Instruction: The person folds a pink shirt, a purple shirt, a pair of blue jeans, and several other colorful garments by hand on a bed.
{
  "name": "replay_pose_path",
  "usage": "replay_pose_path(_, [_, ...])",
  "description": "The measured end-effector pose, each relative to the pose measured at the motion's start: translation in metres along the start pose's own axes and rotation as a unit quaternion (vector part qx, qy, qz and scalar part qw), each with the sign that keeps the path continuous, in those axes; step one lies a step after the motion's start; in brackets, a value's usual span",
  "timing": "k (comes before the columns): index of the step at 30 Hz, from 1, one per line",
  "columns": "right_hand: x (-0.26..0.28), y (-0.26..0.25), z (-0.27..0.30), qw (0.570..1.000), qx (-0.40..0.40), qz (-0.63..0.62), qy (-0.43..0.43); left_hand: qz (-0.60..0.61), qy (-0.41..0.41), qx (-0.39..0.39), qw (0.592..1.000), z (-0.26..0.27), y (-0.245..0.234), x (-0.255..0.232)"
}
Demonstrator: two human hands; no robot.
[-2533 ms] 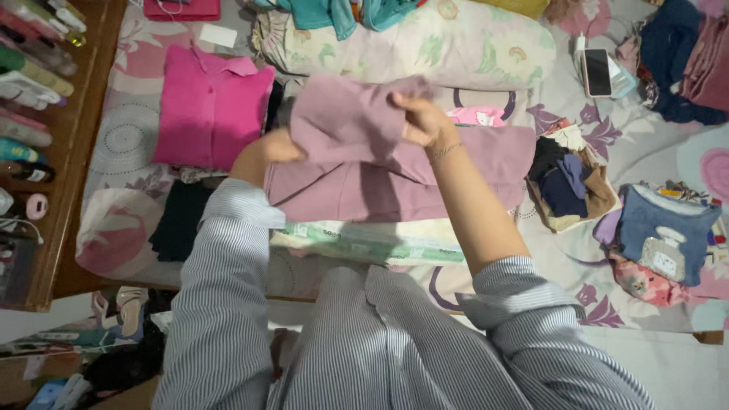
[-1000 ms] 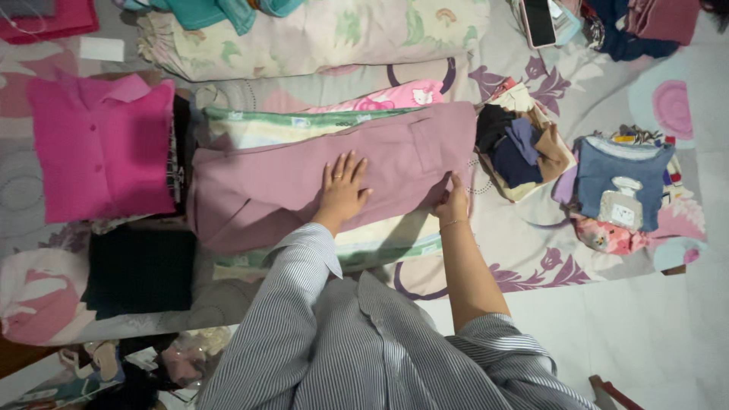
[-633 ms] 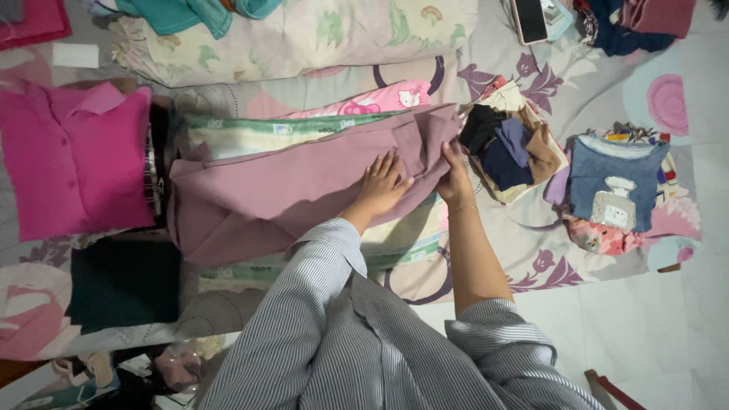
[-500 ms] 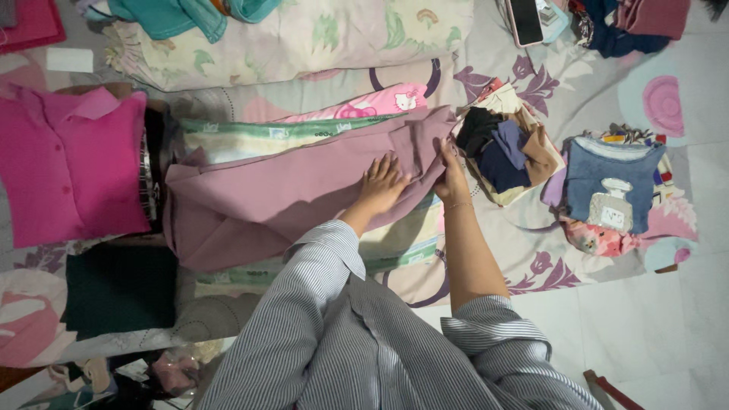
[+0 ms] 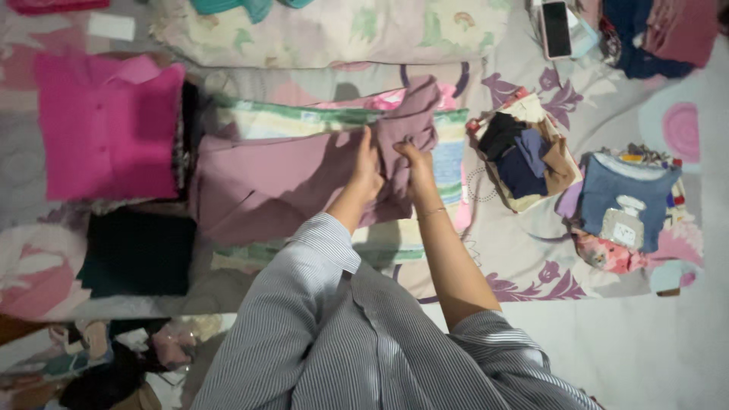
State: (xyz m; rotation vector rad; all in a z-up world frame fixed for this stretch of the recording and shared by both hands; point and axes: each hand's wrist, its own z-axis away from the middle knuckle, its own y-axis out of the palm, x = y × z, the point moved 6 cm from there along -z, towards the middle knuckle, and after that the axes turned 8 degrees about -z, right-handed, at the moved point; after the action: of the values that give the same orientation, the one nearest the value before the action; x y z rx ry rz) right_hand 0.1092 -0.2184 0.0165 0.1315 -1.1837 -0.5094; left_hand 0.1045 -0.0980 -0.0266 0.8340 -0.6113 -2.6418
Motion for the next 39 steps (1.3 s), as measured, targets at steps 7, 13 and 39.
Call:
replay_pose_path(7, [-0.027, 0.187, 0.097, 0.983, 0.087, 0.158, -0.021, 0.173, 0.131, -0.006, 0.976, 0.101, -0.133, -0.049])
replay_pose_path(13, [-0.096, 0.28, 0.149, 0.926, 0.205, 0.274, -0.16, 0.133, 0.242, -0.083, 0.958, 0.143, -0.279, -0.06])
replay_pose_path(39, [-0.102, 0.115, 0.036, 0.93, 0.176, 0.052, 0.32, -0.231, 0.049, -0.108, 0.966, 0.106, -0.274, -0.036])
